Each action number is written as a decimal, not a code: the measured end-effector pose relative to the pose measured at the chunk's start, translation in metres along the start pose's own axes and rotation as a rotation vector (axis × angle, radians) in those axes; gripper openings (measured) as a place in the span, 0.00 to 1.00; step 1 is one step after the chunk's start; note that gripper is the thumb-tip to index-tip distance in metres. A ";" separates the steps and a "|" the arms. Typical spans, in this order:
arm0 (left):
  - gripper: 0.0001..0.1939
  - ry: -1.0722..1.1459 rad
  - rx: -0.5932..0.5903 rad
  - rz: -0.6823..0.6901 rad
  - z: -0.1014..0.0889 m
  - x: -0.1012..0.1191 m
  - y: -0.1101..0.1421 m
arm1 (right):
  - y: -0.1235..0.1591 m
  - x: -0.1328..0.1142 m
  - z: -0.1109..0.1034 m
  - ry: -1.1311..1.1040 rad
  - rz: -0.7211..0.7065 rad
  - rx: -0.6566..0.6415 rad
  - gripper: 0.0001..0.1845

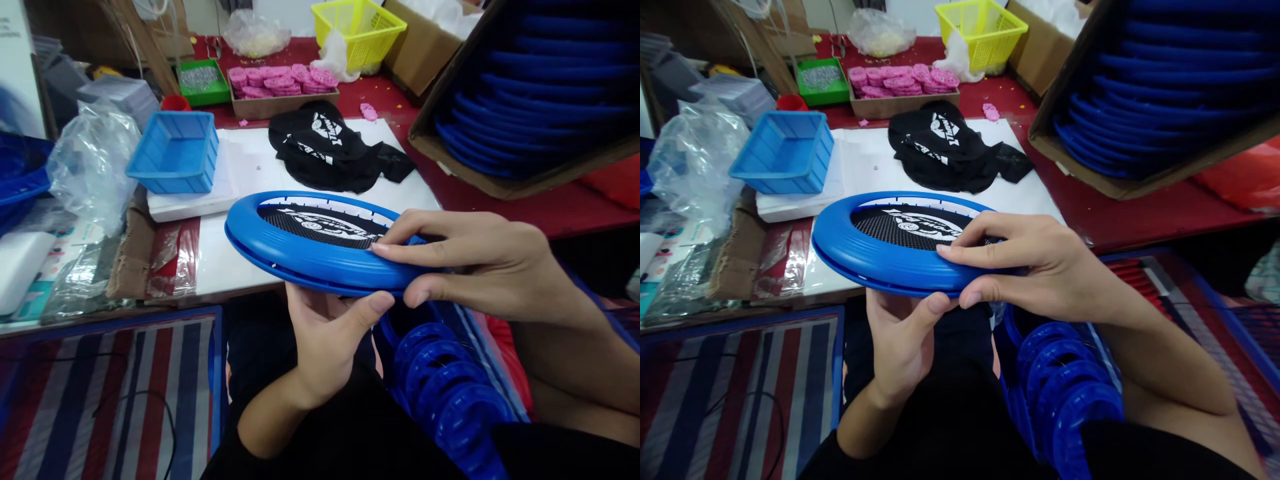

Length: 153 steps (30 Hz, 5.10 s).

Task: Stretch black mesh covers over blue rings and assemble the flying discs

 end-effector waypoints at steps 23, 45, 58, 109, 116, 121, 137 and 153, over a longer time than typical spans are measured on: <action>0.45 -0.043 -0.005 -0.034 -0.007 0.006 0.001 | -0.007 0.002 0.000 -0.042 0.075 -0.062 0.16; 0.27 0.075 0.324 -0.337 -0.065 -0.020 0.004 | 0.047 0.011 0.087 0.375 -0.337 -0.130 0.17; 0.21 0.067 0.600 -0.436 -0.118 -0.061 0.005 | 0.111 0.013 0.169 0.594 -0.218 0.003 0.15; 0.28 -0.172 0.590 -0.467 -0.215 -0.051 -0.011 | 0.186 0.104 0.166 -0.623 0.973 1.156 0.28; 0.31 -0.155 0.621 -0.453 -0.225 -0.037 -0.014 | 0.182 0.098 0.164 -0.650 0.957 1.074 0.31; 0.23 -0.165 0.673 -0.491 -0.217 -0.012 -0.012 | 0.183 0.093 0.169 -0.742 0.992 0.980 0.35; 0.26 0.117 0.361 -0.516 -0.058 0.027 -0.018 | 0.054 0.002 0.066 0.891 -0.208 0.163 0.18; 0.24 -0.549 0.276 -0.060 -0.061 0.048 0.025 | 0.005 0.013 0.043 0.807 -0.387 0.131 0.09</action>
Point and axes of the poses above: each hand's wrist, its own y-axis away from the middle knuckle, its own z-axis out of the palm, x = y × z, the point moved 3 cm from there along -y, towards the middle knuckle, and after that the axes turned 14 degrees about -z, right-handed, at the moved point
